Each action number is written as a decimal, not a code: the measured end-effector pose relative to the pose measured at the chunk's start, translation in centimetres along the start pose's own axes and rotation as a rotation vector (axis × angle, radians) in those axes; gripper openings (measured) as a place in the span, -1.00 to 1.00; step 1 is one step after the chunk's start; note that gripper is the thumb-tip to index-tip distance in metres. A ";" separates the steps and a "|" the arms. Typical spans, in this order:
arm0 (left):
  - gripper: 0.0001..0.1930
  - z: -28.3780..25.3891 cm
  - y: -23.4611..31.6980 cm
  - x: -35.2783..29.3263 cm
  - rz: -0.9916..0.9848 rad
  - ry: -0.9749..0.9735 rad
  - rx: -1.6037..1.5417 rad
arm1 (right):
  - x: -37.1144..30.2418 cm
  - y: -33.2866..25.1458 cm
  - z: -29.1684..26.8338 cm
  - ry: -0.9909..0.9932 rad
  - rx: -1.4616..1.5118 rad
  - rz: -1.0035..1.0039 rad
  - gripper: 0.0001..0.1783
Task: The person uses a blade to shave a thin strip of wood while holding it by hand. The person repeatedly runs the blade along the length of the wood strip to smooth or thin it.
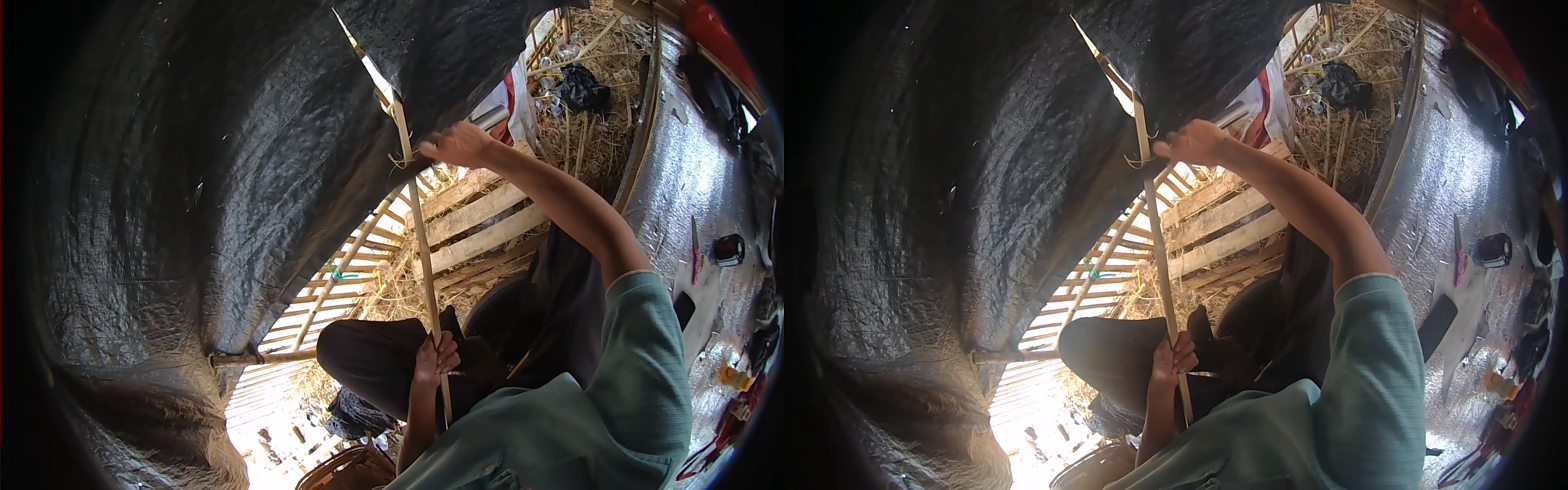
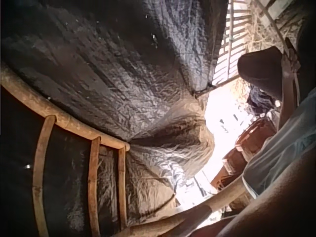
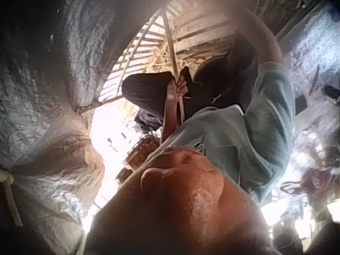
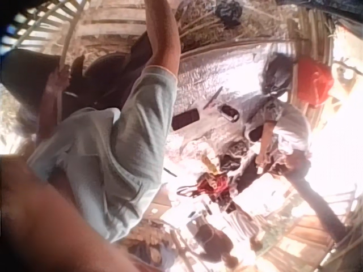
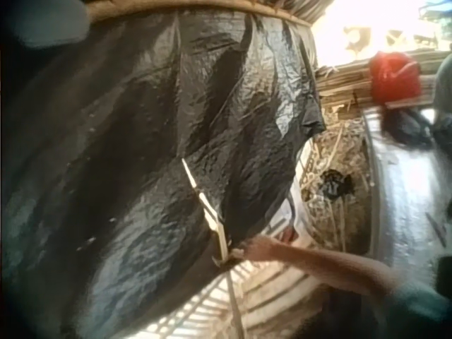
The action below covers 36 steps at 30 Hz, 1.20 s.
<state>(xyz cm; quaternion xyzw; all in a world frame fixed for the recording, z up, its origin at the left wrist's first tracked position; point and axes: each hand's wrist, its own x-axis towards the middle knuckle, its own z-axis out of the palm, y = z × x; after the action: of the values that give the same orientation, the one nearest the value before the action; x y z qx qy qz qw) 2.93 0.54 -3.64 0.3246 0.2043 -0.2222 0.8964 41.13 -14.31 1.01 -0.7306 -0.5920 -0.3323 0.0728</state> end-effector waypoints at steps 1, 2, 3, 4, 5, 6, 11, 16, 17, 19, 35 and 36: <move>-0.51 0.1 0.1 0.0 -0.001 0.005 -0.004 | 0.6 0.1 -0.3 -0.104 -0.034 0.242 -0.83; -0.51 0.3 0.3 0.2 -0.003 0.015 0.018 | 0.9 0.0 -0.6 -0.209 -0.070 0.484 -0.83; -0.52 0.5 0.7 0.5 -0.001 0.020 0.043 | 1.1 0.0 -1.1 -0.157 -0.084 0.440 -0.84; -0.52 0.3 0.6 0.4 0.002 0.019 0.044 | 1.1 -0.3 -1.6 -0.155 -0.085 0.438 -0.84; -0.51 0.0 0.3 0.1 0.007 0.009 0.036 | 1.0 -0.6 -2.2 -0.060 -0.088 0.209 -0.84; -0.51 0.0 0.1 0.0 0.007 -0.003 0.029 | 0.6 -0.6 -2.7 0.031 -0.091 -0.017 -0.83; -0.51 0.1 0.1 0.5 0.020 -0.008 0.030 | 1.1 0.3 -0.1 -0.063 -0.170 0.550 -0.85; -0.51 0.4 0.3 0.6 0.001 0.019 0.054 | 1.1 1.0 -1.0 -0.112 -0.094 0.204 -0.83; -0.50 0.3 0.4 0.9 0.014 -0.004 0.039 | 1.5 1.2 -1.0 -0.147 -0.093 0.448 -0.83; -0.50 -0.3 0.5 1.0 0.031 -0.023 0.024 | 2.4 0.8 -1.0 -0.154 -0.094 0.685 -0.85; -0.51 0.9 0.5 0.8 0.028 0.071 0.031 | 1.9 1.2 -6.2 -0.568 0.979 1.095 -0.63; -0.51 1.0 0.5 0.7 0.031 0.065 0.022 | 1.8 1.2 -6.7 -0.566 0.949 1.123 -0.63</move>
<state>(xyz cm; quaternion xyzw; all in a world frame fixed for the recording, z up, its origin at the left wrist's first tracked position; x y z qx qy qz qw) 4.00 0.00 -3.07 0.3448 0.2257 -0.1998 0.8890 39.73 -16.50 7.51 -0.8680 -0.2090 0.2414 0.3804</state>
